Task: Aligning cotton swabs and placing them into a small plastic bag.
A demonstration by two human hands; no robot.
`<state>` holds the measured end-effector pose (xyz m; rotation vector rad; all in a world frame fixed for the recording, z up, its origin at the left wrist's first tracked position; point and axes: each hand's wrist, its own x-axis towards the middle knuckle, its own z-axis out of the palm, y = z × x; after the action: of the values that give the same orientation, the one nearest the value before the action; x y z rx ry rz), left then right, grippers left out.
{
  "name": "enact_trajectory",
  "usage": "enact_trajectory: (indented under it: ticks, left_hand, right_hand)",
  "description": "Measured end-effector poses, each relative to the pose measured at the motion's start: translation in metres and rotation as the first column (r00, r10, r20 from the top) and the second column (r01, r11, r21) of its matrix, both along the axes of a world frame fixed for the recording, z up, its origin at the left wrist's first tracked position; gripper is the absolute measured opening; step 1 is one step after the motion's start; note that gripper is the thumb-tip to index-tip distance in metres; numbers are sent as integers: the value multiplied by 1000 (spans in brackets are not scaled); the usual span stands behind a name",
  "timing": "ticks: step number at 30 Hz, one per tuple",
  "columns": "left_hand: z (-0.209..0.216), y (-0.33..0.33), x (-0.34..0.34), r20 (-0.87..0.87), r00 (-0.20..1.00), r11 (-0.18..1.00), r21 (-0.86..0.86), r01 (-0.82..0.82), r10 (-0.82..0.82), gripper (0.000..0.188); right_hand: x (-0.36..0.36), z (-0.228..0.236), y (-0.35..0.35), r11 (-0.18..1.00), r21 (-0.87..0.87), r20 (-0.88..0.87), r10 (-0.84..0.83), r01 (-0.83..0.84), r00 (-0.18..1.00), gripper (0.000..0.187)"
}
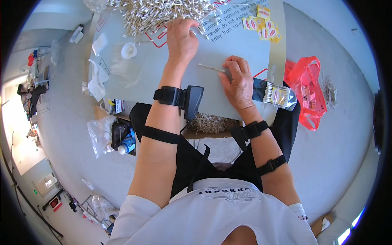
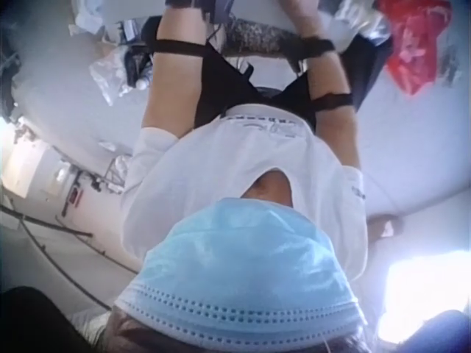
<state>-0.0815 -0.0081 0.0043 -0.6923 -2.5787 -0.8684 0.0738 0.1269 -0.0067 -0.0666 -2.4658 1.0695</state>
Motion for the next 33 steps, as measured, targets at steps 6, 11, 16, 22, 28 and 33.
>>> enact_trajectory:
  ticks: [6,11,16,22,28,33]
  left_hand:
    - [3,-2,18,116,990,997,8,80,-80,23]
    - [1,-24,34,362,920,989,43,143,-148,15]
    - [6,-30,24,447,893,995,97,18,-60,9]
    - [2,21,9,2,960,942,-193,-274,280,41]
    - [5,31,2,211,893,897,-291,-332,398,27]
    - [17,14,33,459,842,942,-299,-152,282,18]
  right_hand:
    - [-1,-6,3,1000,9,-5,19,-19,1000,20]
    - [20,5,12,979,43,18,198,-199,980,15]
    - [73,21,8,866,-2,218,489,-501,845,15]
    - [67,24,6,908,-221,128,389,-356,912,17]
    - [45,15,3,917,-395,222,147,-49,964,12]
    - [36,11,12,886,-463,224,77,37,971,11]
